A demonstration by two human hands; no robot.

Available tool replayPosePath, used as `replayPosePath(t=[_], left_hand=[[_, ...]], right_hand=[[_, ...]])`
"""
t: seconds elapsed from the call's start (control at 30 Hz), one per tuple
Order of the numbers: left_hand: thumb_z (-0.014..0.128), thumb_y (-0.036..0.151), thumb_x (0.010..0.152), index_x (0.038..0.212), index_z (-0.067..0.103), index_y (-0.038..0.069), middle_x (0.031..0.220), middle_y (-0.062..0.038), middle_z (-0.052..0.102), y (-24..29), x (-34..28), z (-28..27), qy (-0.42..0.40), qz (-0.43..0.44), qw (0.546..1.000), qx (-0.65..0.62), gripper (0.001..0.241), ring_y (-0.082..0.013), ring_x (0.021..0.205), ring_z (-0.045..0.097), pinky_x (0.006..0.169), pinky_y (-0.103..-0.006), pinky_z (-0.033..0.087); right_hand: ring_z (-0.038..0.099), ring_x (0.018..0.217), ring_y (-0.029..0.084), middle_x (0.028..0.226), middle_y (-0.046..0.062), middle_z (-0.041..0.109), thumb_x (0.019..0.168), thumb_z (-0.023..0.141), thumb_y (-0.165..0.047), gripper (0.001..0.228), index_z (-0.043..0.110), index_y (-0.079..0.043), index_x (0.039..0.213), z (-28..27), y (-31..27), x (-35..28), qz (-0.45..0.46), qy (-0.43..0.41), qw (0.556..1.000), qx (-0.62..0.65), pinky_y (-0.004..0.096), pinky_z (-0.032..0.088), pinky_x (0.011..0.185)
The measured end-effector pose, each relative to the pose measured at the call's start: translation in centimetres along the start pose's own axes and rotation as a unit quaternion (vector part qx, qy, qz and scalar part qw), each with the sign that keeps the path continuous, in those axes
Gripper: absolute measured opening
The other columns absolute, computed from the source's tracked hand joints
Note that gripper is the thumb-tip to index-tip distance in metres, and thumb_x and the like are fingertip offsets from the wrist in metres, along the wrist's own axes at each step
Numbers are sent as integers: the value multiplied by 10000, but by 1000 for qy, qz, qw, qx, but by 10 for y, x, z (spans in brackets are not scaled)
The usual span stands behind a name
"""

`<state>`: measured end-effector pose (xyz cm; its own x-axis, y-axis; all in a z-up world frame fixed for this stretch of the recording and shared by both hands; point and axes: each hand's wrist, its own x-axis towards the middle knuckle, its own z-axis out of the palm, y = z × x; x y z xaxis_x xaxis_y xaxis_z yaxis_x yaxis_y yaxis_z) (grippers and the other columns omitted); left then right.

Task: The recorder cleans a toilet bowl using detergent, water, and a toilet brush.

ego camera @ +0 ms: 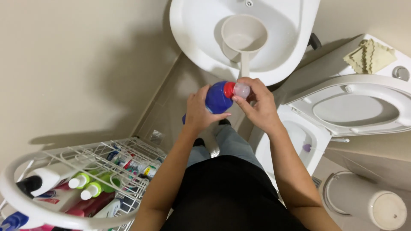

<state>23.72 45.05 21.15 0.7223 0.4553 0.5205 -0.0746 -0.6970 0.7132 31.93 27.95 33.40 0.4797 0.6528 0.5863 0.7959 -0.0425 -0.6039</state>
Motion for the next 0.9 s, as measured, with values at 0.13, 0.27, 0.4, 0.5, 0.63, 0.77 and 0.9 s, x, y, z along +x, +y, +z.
replayPosePath(t=[0.13,0.27,0.4,0.5,0.63,0.77,0.9], left_hand=[[979,603,439,1370,513,192,1200,-107,723,1,35,-12,-49,-92,994,-23,1120,-346,1107,706,987,-424,530],[967,644,425,1377,514,170,1220,-134,700,0,66,-15,-57,-115,992,-22,1156,-353,1144,687,997,-457,525],[871,791,459,1391,514,151,1188,-166,702,9,108,-20,-85,-128,987,50,1185,-380,1078,703,942,-487,538],[756,874,584,1415,507,130,1128,-167,708,14,144,-20,-140,-117,967,175,1142,-389,992,729,871,-496,538],[652,906,669,1435,499,119,1133,-195,692,22,184,-9,-153,-114,957,217,1108,-415,1024,711,923,-516,505],[700,830,724,1442,479,159,1129,-195,672,-2,214,20,-192,-128,933,275,1007,-425,1028,698,897,-517,496],[742,779,713,1425,458,210,1126,-195,647,-28,232,41,-226,-144,908,322,955,-447,1030,678,868,-544,492]], right_hand=[[613,823,275,1157,194,608,918,774,-30,422,621,-25,1312,-16,28,22,2,5,1000,0,372,570,694],[610,881,153,1146,96,618,937,748,-9,473,599,-74,1381,-28,78,33,89,45,992,73,288,557,764],[610,856,135,1099,94,655,934,752,-15,478,596,-75,1382,-35,103,51,127,59,987,83,276,544,747],[619,849,139,1089,89,657,931,757,-21,473,604,-82,1374,-42,125,63,140,58,985,78,277,539,739],[642,846,184,1067,119,652,946,760,-48,441,617,-73,1363,-54,144,84,164,61,983,52,295,536,717],[644,862,210,1048,143,655,955,759,-71,427,614,-55,1356,-59,172,103,185,67,979,51,312,529,714],[650,887,184,1043,115,657,973,753,-111,408,608,-63,1351,-63,195,112,205,83,973,67,280,534,715]])
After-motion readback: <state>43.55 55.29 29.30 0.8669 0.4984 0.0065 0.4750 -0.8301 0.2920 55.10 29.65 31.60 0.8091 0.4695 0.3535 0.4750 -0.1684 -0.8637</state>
